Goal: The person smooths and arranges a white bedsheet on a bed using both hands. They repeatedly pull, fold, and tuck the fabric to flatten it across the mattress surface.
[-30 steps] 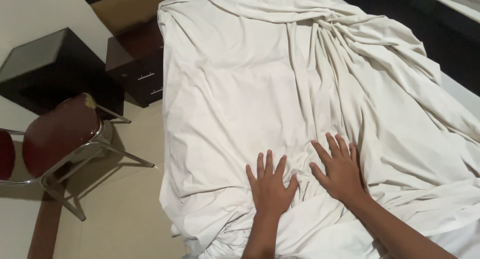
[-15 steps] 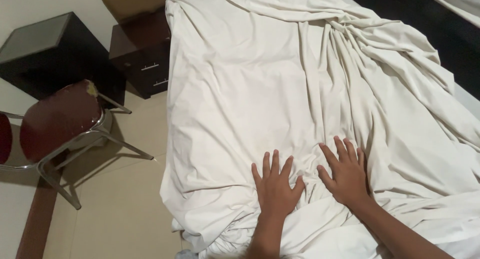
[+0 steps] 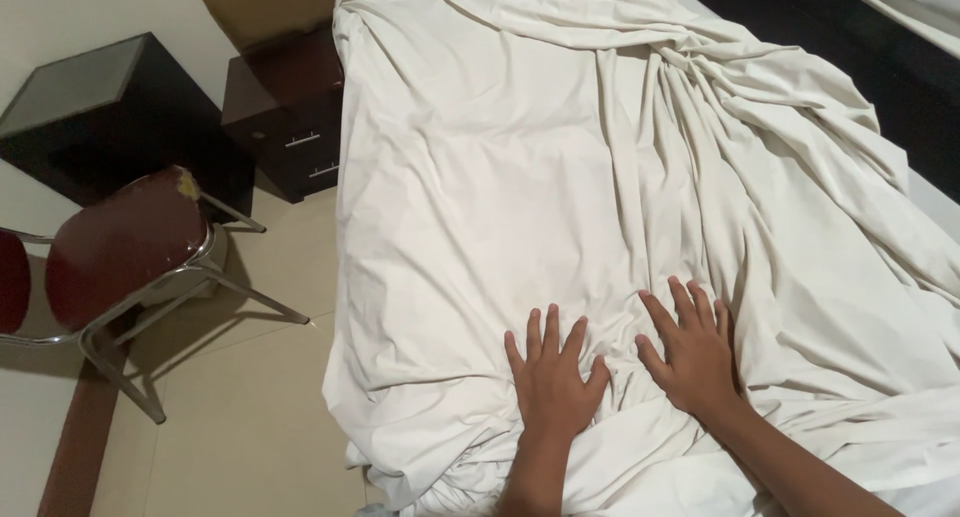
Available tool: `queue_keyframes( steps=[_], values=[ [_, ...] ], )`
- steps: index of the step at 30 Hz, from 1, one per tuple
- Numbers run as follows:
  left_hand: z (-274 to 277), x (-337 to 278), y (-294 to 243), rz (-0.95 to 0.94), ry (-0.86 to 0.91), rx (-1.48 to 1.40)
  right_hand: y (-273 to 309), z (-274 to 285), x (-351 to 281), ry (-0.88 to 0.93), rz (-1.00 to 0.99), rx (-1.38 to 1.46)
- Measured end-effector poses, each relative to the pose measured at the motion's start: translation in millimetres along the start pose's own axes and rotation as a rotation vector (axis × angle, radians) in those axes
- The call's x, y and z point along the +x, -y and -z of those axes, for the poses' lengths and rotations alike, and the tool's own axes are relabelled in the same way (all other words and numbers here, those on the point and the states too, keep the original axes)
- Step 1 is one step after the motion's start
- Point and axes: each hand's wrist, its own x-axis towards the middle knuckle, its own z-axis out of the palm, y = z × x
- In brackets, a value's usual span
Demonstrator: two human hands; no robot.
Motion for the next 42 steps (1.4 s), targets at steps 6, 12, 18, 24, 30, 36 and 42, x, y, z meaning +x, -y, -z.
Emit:
queue_keyframes(
  steps=[6, 12, 18, 24, 30, 36, 42],
  values=[
    [1, 1, -1, -0.019, -0.005, 0.007, -1, 0, 0, 0.004, -0.011, 0.000],
    [0, 0, -1, -0.010, -0.007, 0.020, -2, -1, -1, 0.009, -0.017, -0.010],
    [1, 0, -1, -0.008, -0.004, 0.018, -2, -2, -1, 0.018, -0.015, -0.022],
    [2, 0, -2, 0.003, -0.007, 0.004, -2, -2, -1, 0.014, -0.021, -0.020],
    [3, 0, -1, 0.020, 0.004, -0.012, -1, -1, 0, -0.002, 0.007, -0.017],
    [2, -4, -1, 0.004, -0.031, -0.008, 0, 1, 1, -0.005, 0.012, -0.028],
    [11, -24, -9, 0.021, -0.032, -0.026, 0, 0, -2, -0.014, -0.001, -0.029]
  ],
)
